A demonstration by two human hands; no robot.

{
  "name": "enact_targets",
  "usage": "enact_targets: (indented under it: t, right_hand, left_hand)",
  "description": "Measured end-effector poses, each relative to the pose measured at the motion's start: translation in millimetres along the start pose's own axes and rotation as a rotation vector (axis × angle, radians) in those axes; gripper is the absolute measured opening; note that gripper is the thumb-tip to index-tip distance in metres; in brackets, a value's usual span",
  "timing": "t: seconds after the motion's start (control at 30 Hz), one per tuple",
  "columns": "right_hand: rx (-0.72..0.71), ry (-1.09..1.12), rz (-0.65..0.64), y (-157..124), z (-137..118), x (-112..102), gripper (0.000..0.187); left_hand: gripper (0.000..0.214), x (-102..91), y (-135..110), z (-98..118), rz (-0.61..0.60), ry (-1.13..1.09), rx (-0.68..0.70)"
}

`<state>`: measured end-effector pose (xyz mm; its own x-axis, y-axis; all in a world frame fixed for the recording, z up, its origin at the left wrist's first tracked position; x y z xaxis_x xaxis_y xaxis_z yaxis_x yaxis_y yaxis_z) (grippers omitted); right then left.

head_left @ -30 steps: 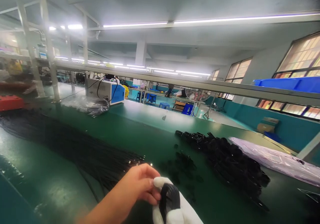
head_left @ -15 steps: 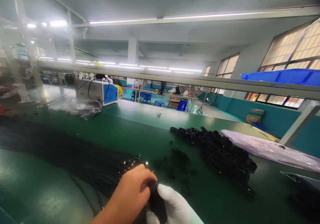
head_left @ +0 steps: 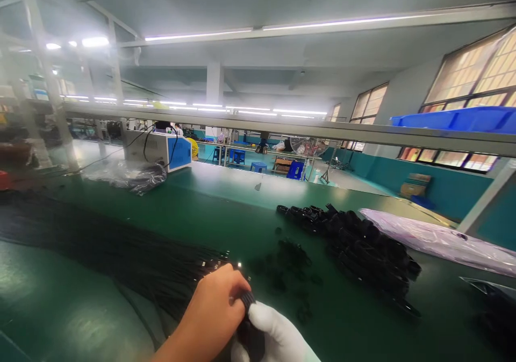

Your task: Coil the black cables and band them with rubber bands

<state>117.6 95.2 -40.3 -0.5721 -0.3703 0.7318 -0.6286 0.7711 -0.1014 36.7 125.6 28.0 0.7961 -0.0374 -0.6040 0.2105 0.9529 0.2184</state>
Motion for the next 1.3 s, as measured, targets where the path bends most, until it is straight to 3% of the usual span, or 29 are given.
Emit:
enact_targets:
  t: [0.13, 0.27, 0.33, 0.5, 0.57, 0.67, 0.77, 0.87, 0.97, 1.13, 1.23, 1.3]
  right_hand:
    - [0.079, -0.018, -0.054, -2, 3, 4, 0.048]
    - [-0.089, -0.258, 0.187, 1, -12, -12, 0.07]
    - [-0.153, -0.38, 0.244, 1, -18, -12, 0.076]
    - [-0.093, -0.221, 0.05, 0, -15, 12, 0.037]
    - [-0.05, -0.227, 0.027, 0, -14, 16, 0.041]
    - [-0.027, -0.42, 0.118, 1, -14, 5, 0.059]
    - [-0.048, -0.469, 0.179, 1, -15, -6, 0.049]
    - [-0.066, -0.368, 0.071, 2, -15, -1, 0.048]
    - [-0.062, -0.429, 0.035, 1, -18, 6, 0.051]
    - [-0.042, -0.305, -0.054, -4, -17, 20, 0.046]
    - [-0.007, -0.297, 0.015, -5, -14, 13, 0.048]
    - [0.015, -0.291, 0.056, -5, -11, 7, 0.047]
  left_hand:
    - [0.02, -1.0, 4, 0, -0.019, 0.019, -0.031]
    - [0.015, -12.9, 8, -2, 0.015, 0.17, -0.108]
    - [0.015, -17.4, 10, -2, -0.013, 0.178, -0.105]
    - [0.029, -3.4, 8, -8, -0.303, -0.235, -0.162]
    - [0.027, -1.3, 10, -13, -0.291, -0.256, -0.201]
    - [0.023, -0.7, 13, -15, -0.192, -0.208, -0.207]
    - [0.023, 3.7, 10, -23, -0.113, -0.304, -0.278]
    - [0.022, 20.3, -1, -32, -0.174, -0.485, -0.338]
    - [0.023, 37.7, -13, -37, -0.272, -0.634, -0.329]
    - [0.018, 43.0, -21, -33, -0.309, -0.768, -0.27]
    - [0.017, 39.4, -21, -29, -0.339, -0.724, -0.257]
    - [0.017, 31.6, -20, -30, -0.294, -0.516, -0.255]
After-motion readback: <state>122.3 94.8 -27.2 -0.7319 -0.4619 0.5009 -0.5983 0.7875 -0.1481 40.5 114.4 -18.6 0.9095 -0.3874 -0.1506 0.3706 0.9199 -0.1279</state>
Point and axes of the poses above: each hand's wrist, its own y-axis towards the middle knuckle, its own x-axis out of the palm, z = x × y, the point moved 8 cm from there along y, towards the middle knuckle
